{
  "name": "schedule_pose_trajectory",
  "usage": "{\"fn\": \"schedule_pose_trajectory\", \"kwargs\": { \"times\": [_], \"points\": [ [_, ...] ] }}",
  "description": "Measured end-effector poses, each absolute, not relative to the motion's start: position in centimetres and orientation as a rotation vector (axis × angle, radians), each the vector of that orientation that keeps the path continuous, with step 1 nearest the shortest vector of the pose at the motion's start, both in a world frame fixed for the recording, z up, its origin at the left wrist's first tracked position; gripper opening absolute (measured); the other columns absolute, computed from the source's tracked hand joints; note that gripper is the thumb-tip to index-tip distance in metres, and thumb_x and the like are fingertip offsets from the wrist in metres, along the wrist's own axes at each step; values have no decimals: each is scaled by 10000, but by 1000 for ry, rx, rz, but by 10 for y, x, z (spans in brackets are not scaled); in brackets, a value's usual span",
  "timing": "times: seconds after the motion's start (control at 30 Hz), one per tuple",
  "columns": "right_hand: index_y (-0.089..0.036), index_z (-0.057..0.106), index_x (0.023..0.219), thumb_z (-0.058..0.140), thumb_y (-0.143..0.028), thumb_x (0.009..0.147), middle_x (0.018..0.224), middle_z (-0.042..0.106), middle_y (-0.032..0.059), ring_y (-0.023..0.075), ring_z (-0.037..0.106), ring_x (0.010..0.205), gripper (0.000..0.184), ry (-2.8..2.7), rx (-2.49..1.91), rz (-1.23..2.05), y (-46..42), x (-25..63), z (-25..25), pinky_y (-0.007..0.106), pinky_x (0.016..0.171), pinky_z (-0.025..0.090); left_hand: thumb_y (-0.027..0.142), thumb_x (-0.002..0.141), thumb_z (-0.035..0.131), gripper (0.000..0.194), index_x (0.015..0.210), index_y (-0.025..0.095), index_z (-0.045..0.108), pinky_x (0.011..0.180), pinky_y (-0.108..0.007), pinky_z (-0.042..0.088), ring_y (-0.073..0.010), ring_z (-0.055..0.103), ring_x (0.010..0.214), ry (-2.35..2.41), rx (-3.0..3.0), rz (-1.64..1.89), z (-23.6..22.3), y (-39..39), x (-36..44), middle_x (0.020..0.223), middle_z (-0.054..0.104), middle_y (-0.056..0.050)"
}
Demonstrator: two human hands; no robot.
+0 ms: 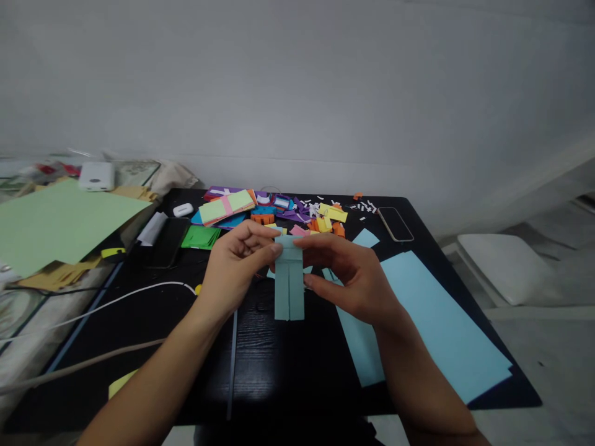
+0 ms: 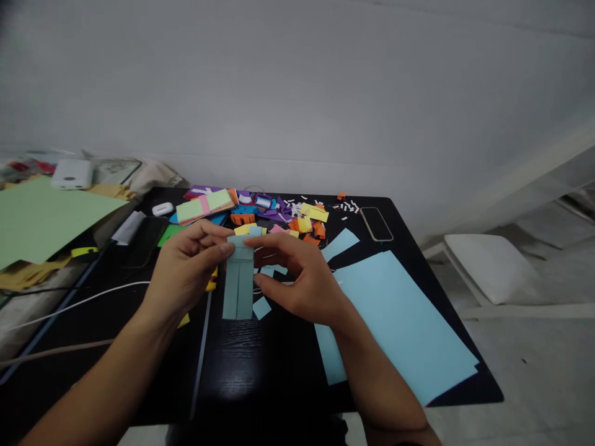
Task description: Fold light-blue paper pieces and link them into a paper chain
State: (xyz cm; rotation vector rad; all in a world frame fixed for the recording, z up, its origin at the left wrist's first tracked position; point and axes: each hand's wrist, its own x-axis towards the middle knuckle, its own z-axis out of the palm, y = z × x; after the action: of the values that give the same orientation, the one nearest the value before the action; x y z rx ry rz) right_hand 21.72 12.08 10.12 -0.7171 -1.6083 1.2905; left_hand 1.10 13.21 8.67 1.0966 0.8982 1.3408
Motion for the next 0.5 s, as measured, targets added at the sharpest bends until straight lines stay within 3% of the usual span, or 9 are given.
{"fn": "schedule_pose_trajectory", "kwargs": {
  "times": [0.17,0.3,0.5],
  "points": [
    [-267,715,1231,736,-89,864,1139,760,56,214,759,1028,408,-1607,-706,1246,119,213,98,437,975,647,172,795,826,145,910,180,737,512,-179,502,-91,655,542,889,1081,1335,85,132,12,681,718,24],
    [-275,765,1123,725,-63,855,1148,737,47,202,744,1047,344,-1692,-736,1001,121,211,93,376,936,645,163,810,817,134,915,178,735,512,-170,500,-83,645,540,896,1113,1344,85,131,14,667,707,27],
    [-297,813,1012,793,-91,854,1054,784,12,188,750,988,261,-1789,-789,704,128,212,90,370,958,616,147,815,806,128,914,175,730,550,-181,539,-90,652,567,937,1213,1392,88,128,16,664,704,23]
  ]
}}
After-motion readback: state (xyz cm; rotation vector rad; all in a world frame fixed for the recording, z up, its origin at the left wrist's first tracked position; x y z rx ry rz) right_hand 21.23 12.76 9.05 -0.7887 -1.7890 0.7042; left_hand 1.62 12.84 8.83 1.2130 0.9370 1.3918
